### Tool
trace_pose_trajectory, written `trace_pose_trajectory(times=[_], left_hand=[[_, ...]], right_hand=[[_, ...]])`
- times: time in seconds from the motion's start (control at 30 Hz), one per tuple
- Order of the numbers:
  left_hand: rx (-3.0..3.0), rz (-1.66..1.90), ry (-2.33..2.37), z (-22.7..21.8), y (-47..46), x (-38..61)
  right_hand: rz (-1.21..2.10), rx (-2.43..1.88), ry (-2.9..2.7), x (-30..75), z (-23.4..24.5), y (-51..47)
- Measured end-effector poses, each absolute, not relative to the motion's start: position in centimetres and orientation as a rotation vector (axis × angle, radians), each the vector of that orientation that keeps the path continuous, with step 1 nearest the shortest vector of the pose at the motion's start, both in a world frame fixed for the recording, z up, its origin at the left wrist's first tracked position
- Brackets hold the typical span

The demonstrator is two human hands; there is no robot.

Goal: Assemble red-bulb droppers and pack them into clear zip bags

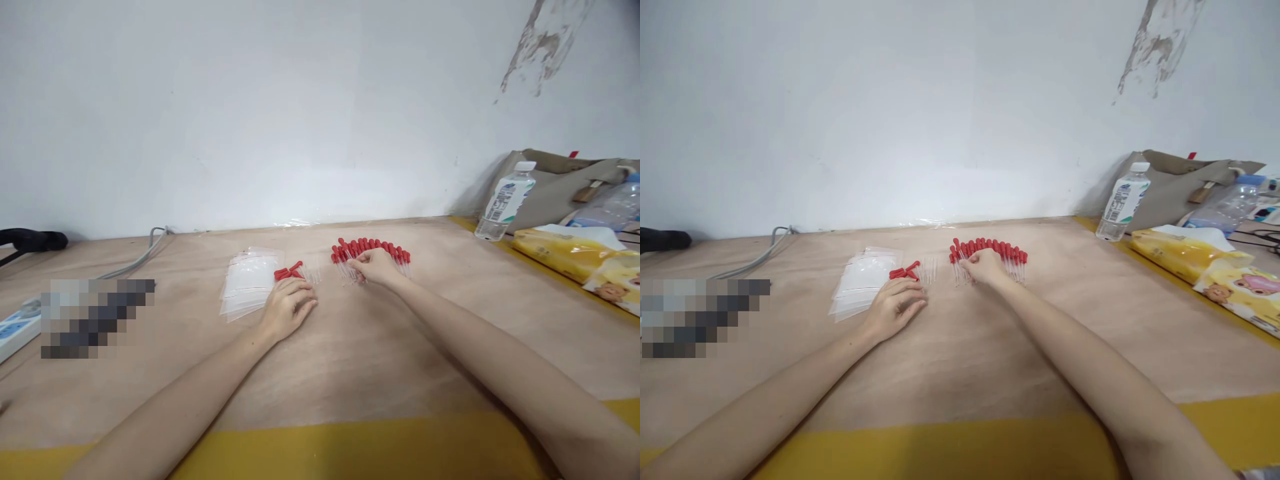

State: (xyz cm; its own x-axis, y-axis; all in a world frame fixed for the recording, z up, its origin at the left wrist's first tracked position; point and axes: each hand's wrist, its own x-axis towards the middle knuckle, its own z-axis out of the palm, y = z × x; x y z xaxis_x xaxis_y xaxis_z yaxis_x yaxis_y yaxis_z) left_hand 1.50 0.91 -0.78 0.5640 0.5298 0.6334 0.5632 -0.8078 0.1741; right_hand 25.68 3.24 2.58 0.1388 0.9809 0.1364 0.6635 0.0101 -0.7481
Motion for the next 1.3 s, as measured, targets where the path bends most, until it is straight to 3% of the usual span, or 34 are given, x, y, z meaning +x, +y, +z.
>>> trace_pose_trajectory(times=[0.13,0.33,0.57,0.7,0.87,1.3], left_hand=[[-2.831,-1.004,-1.113,-0.9,1.0,1.5],[-2.886,-0.956,-1.236,-0.9,1.1,1.4],[-2.892,-0.941,-1.226,-0.8,1.0,1.5],[-2.869,-0.943,-1.175,-0.9,1.2,1.4],[-2.431,-0.814,-1.216,-0.4,2.7,0.9],[-2.294,-0.544,-1.2,-0.5,4.7,0.9]], right_hand=[[0.336,-1.924,-1.585,24.1,2.8,4.5],[0.242,-2.067,-1.56,23.7,1.6,5.9],[0.066,-1.876,-1.793,21.3,1.4,4.5],[0.164,-1.76,-1.973,18.1,1.1,3.7],[0.288,-1.796,-1.956,16.8,0.7,3.5],[0.63,-1.567,-2.068,25.4,0.9,-1.7]])
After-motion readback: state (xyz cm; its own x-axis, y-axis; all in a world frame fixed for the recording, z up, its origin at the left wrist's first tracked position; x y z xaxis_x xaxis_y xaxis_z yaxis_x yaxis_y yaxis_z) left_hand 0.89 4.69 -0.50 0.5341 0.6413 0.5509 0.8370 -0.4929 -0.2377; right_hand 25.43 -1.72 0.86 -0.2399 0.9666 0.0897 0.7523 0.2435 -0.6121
